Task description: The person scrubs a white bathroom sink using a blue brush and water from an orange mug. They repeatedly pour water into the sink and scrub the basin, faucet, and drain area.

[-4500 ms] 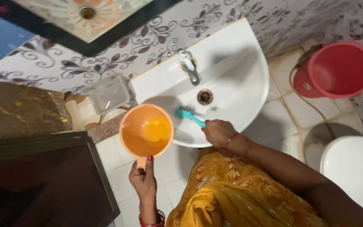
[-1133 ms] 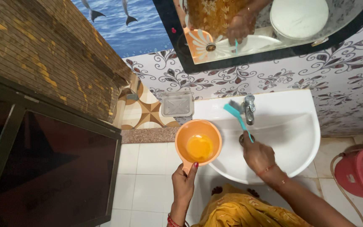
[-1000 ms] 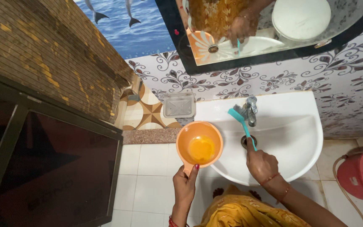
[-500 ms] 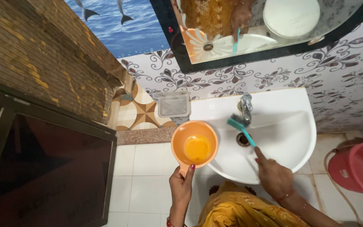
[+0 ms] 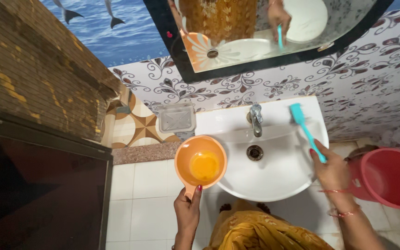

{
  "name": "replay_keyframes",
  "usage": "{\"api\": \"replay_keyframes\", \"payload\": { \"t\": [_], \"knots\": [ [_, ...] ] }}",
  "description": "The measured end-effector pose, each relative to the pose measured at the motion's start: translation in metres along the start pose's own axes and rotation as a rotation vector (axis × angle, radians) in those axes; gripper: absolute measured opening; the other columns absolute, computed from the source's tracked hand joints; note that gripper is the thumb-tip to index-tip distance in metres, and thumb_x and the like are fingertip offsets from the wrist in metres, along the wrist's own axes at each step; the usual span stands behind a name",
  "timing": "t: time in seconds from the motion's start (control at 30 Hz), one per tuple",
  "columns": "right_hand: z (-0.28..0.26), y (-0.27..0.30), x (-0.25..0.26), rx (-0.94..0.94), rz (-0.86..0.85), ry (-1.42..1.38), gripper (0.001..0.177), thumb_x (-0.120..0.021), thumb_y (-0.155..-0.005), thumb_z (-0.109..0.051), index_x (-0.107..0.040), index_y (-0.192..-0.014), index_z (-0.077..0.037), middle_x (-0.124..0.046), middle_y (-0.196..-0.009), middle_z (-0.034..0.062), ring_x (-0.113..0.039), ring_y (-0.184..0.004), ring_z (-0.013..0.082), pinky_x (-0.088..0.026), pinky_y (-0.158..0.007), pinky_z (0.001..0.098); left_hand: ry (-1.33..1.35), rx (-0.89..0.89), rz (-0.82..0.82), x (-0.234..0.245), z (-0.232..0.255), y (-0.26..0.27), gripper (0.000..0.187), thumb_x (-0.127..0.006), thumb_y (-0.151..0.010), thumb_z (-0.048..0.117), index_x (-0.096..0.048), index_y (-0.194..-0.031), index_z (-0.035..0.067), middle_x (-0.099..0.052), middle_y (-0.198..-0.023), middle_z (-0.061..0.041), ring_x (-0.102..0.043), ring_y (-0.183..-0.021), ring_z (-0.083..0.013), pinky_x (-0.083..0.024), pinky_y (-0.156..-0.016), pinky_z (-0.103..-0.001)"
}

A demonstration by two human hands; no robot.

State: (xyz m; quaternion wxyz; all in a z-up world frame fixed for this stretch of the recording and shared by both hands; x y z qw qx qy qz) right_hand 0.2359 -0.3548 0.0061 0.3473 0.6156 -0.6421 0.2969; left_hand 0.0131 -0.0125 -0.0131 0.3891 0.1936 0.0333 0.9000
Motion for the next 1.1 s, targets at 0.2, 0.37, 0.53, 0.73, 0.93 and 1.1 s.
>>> {"api": "replay_keyframes", "payload": {
  "t": [0.2, 0.37, 0.53, 0.73, 0.93, 1.1],
  "knots": [
    [-0.023, 0.004, -0.049, 0.018, -0.214, 0.1, 0.049, -0.051, -0.099, -0.045, -0.061, -0.146, -0.036, -0.076, -0.094, 0.0214, -0.071, -0.09, 0.0428, -0.055, -0.084, 0.0486, -0.058, 0.011, 0.001, -0.001, -0.008, -0.002, 0.035, -0.075, -0.095, 0.026, -0.073, -0.091, -0.008, -0.047, -0.05, -0.002, -0.033, -0.046, -0.0071, -0.028, -0.043, -0.029],
    [0.019, -0.032, -0.018, -0.095, -0.036, 0.194, 0.045, -0.05, -0.106, -0.049, -0.07, -0.137, -0.024, -0.073, -0.086, 0.0272, -0.071, -0.086, 0.0455, -0.056, -0.077, 0.0518, 0.1, -0.233, -0.022, -0.005, -0.003, -0.001, 0.031, -0.071, -0.099, 0.025, -0.073, -0.102, -0.006, -0.07, -0.066, 0.004, -0.052, -0.057, -0.0001, -0.045, -0.051, -0.023],
    [0.017, -0.044, -0.019, 0.027, 0.017, 0.014, 0.045, -0.049, -0.105, -0.043, -0.068, -0.14, -0.023, -0.07, -0.089, 0.0288, -0.069, -0.085, 0.0474, -0.054, -0.076, 0.0529, -0.001, 0.0, -0.01, -0.005, 0.004, -0.001, 0.032, -0.073, -0.093, 0.026, -0.074, -0.101, -0.005, -0.055, -0.051, 0.001, -0.037, -0.044, -0.0044, -0.03, -0.041, -0.027],
    [-0.009, -0.027, -0.04, 0.102, -0.147, 0.029, 0.044, -0.047, -0.102, -0.042, -0.066, -0.139, -0.027, -0.073, -0.102, 0.024, -0.067, -0.096, 0.047, -0.054, -0.085, 0.0546, -0.048, 0.056, -0.006, -0.003, 0.009, 0.001, 0.033, -0.073, -0.093, 0.026, -0.074, -0.097, -0.006, -0.047, -0.046, 0.0, -0.033, -0.042, -0.006, -0.026, -0.04, -0.029],
    [0.025, -0.055, -0.003, -0.066, -0.034, 0.012, 0.042, -0.048, -0.111, -0.038, -0.064, -0.145, -0.02, -0.071, -0.097, 0.0333, -0.07, -0.093, 0.0501, -0.055, -0.082, 0.057, 0.03, -0.022, 0.013, -0.001, 0.002, 0.002, 0.031, -0.072, -0.094, 0.025, -0.074, -0.1, -0.006, -0.051, -0.049, 0.003, -0.035, -0.045, -0.004, -0.028, -0.041, -0.027],
    [0.011, -0.043, -0.064, 0.268, -0.045, -0.131, 0.034, -0.05, -0.105, -0.033, -0.07, -0.125, -0.015, -0.073, -0.109, 0.0257, -0.068, -0.106, 0.0459, -0.053, -0.091, 0.0539, 0.009, -0.007, 0.008, -0.002, 0.001, -0.001, 0.033, -0.072, -0.094, 0.026, -0.074, -0.099, -0.007, -0.052, -0.05, 0.003, -0.036, -0.044, -0.0045, -0.03, -0.041, -0.028]
  ]
}}
Point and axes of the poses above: each hand's wrist, its own y-axis away from the middle knuckle, its own x-axis out of the back of the hand, z = x × y, the point moved 2 cm from there along -y, towards the middle knuckle
